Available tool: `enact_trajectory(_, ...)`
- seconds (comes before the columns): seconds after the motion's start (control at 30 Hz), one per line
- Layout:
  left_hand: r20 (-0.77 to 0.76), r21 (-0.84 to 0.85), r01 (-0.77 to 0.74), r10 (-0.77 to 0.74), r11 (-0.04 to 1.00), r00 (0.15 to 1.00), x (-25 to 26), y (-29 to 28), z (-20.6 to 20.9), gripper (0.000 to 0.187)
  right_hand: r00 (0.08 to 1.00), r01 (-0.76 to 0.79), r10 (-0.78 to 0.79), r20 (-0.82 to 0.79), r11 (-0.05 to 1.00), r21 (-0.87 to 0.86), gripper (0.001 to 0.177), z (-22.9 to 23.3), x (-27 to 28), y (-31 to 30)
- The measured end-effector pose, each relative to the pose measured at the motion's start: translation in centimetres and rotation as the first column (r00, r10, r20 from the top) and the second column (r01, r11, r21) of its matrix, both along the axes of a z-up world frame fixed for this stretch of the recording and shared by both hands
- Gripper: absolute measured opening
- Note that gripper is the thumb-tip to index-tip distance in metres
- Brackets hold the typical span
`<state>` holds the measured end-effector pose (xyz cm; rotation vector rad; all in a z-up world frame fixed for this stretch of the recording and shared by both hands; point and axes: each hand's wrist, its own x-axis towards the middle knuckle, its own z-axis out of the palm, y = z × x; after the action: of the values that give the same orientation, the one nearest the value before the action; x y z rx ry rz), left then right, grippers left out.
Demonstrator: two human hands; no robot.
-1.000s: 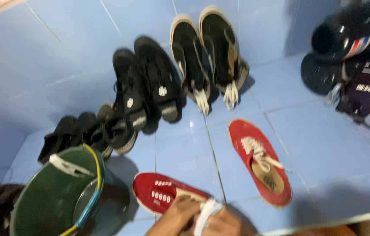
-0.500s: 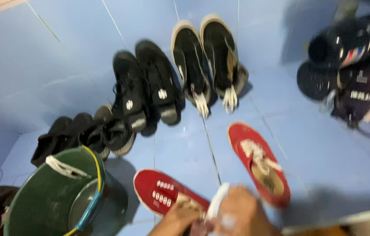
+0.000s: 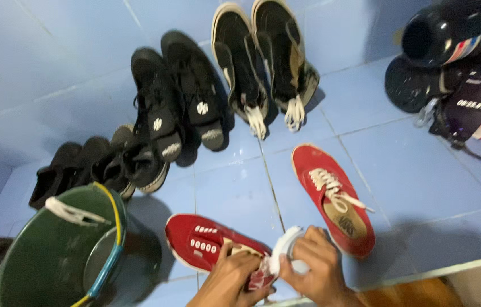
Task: The person cleans a shoe using a brush and soapy water from a bucket, scrubbing the exterior and interior before dipping the brush back into the bucket.
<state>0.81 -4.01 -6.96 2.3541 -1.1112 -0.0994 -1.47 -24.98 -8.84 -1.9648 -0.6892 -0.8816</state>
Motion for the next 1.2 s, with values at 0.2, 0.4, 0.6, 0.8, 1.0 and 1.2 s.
enact_trajectory(0.2, 0.098, -0.045, 0.020, -0.015, 0.999, 0.995, 0.5, -0.6, 2.6, 0.039, 0.990, 0.128, -0.139, -0.031, 0.963, -0.236, 0.027, -4.0, -1.2, -0.5)
enact_trajectory(0.4, -0.061, 0.047, 0.049, -0.046, 0.998, 0.997, 1.7, -0.2, 3.1, 0.041, 0.775, -0.059, -0.572, -0.270, 0.360, -0.931, 0.099, -12.4, -2.0, 1.0)
enact_trajectory(0.6, -0.127, -0.077, 0.103, -0.112, 0.992, 0.986, 1.3, -0.4, 7.2, 0.047, 0.481, 0.725, -0.870, 0.109, 0.324, -0.608, 0.052, -9.9, -2.5, 3.3)
enact_trajectory(0.8, -0.143, -0.135, 0.102, -0.121, 0.986, 0.982, 1.3, -0.5, 8.4, 0.024, 0.024, 0.214, -0.913, -0.408, 0.404, -0.890, 0.040, -6.1, -0.6, 6.1)
enact_trajectory(1.0, -0.199, -0.075, 0.026, -0.041, 0.997, 0.979, 1.6, 0.3, 7.0, 0.049, 0.969, 0.221, -0.167, 0.185, 0.918, -0.329, 0.044, 6.4, -2.6, 0.7)
enact_trajectory(1.2, -0.156, -0.149, 0.035, -0.058, 0.988, 0.986, 1.9, -0.1, 6.7, 0.017, 0.697, -0.131, -0.602, -0.391, 0.429, -0.894, 0.027, -5.3, -0.5, 2.3)
